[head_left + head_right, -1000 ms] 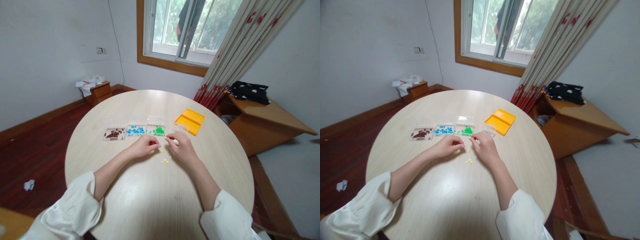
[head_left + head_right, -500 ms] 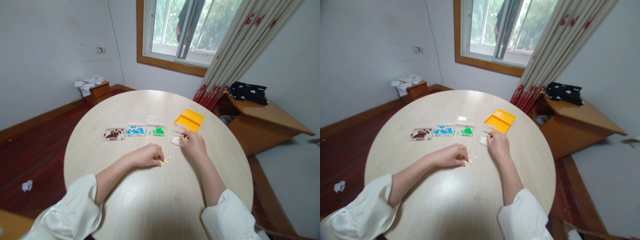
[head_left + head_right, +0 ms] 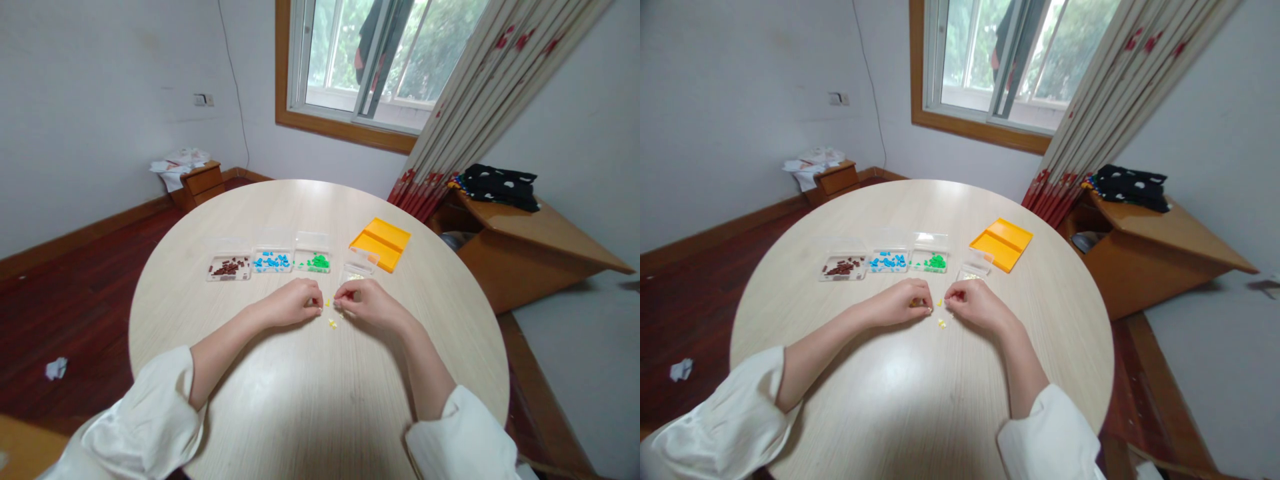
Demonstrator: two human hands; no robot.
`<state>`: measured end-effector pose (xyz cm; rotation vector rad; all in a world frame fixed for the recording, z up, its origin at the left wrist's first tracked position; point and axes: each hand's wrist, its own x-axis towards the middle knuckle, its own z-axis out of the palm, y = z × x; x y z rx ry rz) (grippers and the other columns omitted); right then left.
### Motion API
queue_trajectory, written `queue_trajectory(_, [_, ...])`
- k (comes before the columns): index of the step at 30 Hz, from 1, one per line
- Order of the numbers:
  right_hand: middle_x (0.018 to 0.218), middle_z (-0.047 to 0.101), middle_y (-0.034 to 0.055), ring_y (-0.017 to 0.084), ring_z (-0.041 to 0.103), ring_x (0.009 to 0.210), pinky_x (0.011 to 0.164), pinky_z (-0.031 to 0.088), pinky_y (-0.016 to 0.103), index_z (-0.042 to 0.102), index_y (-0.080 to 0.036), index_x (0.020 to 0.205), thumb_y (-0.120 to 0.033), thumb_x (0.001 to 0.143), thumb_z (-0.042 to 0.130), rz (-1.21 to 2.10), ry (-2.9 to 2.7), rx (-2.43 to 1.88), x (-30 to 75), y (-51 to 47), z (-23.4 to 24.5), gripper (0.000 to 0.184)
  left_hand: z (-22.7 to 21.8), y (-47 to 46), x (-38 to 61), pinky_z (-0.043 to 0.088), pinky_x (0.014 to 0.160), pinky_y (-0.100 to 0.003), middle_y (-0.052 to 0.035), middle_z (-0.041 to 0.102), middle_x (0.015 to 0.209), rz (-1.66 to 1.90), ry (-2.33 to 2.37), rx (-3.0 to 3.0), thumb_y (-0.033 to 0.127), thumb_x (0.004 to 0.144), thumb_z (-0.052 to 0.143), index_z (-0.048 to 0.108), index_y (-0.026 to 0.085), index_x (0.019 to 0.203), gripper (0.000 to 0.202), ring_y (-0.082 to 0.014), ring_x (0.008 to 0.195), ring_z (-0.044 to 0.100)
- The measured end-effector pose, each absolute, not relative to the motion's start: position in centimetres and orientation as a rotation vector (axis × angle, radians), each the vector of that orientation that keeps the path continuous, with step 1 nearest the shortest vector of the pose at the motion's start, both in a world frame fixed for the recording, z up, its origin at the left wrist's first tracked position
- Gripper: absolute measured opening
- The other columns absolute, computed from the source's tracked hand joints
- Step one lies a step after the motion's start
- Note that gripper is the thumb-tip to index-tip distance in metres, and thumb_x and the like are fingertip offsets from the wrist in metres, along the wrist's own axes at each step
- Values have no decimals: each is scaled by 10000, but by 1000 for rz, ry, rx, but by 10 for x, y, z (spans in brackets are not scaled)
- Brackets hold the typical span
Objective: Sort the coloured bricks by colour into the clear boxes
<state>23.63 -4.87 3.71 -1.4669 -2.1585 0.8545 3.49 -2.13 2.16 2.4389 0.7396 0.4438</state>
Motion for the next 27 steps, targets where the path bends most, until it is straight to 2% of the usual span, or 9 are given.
queue_trajectory(3, [624, 606, 12, 107, 504, 586, 558, 371, 224, 665, -142, 697, -239, 762, 553, 925, -2234, -1448, 230, -54, 39, 162, 21, -19, 34, 398, 695, -243, -32, 592, 759, 471, 797, 2431, 119, 771, 581, 654, 130, 755, 75, -139, 749, 537])
queue_trajectory(10, [551, 547, -20, 82, 445, 512, 503, 291, 215, 632, -156, 620, -246, 695, 640, 761, -2392, -1555, 220, -58, 39, 118, 19, -19, 33, 391, 686, -246, -31, 589, 755, 486, 838, 2433, 132, 765, 589, 644, 131, 742, 60, -141, 746, 529])
queue_trajectory(18, [551, 561, -12, 80, 445, 507, 509, 281, 215, 624, -152, 627, -146, 703, 543, 756, -2445, -1548, 217, -59, 37, 112, 20, -19, 35, 391, 673, -239, -29, 594, 746, 465, 841, 2403, 115, 760, 580, 637, 127, 745, 60, -135, 727, 531])
queue_trajectory(27, [615, 606, 11, 104, 509, 570, 534, 335, 214, 607, -148, 655, -168, 740, 506, 775, -2300, -1545, 223, -57, 38, 134, 16, -19, 34, 394, 688, -248, -28, 585, 748, 478, 833, 2411, 129, 766, 581, 629, 133, 739, 55, -140, 740, 526])
